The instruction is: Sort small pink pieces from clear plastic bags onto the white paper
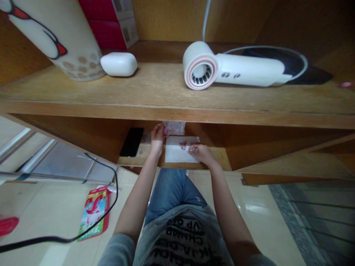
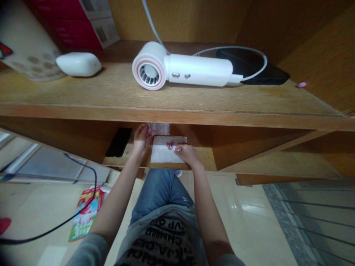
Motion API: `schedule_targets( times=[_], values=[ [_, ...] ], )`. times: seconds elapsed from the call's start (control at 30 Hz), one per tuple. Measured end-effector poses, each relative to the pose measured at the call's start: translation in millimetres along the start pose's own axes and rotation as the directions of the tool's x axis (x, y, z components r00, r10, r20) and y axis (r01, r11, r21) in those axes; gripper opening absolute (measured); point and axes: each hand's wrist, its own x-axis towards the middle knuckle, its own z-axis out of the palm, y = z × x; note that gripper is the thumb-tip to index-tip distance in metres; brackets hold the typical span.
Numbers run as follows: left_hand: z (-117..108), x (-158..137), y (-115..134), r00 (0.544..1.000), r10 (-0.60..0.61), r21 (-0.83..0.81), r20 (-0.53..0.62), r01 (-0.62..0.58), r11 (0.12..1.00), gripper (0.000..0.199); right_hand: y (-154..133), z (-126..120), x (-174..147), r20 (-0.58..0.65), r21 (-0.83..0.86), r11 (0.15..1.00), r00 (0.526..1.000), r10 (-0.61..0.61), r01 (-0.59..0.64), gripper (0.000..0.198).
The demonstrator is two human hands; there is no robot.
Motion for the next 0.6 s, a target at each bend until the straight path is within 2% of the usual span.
schedule_targets(
  times=[0.13, 0.43, 0.6],
  values=[
    [-1, 0, -1, 1.0, -0.005, -0.005, 0.004, 0.005, 1.0, 0.022, -1, 1, 0, 0.006, 0.002, 1.0, 1.0, -0.011, 0.011, 0.013],
    [-1, -2, 3, 1.0, -0.005, 0.011, -0.002, 0.005, 1.0, 0.02, -1, 10, 12, -0.11, 0.025, 0.999, 0.994, -0.021, 0.024, 0.019],
    [-2, -2, 3, 1.0, -0.007, 0.012, -0.014, 0.007, 1.0, 0.02, 10, 9, 13, -0.221, -0.052, 0.996, 0.974, 0.053, -0.066, 0.017]
  ],
)
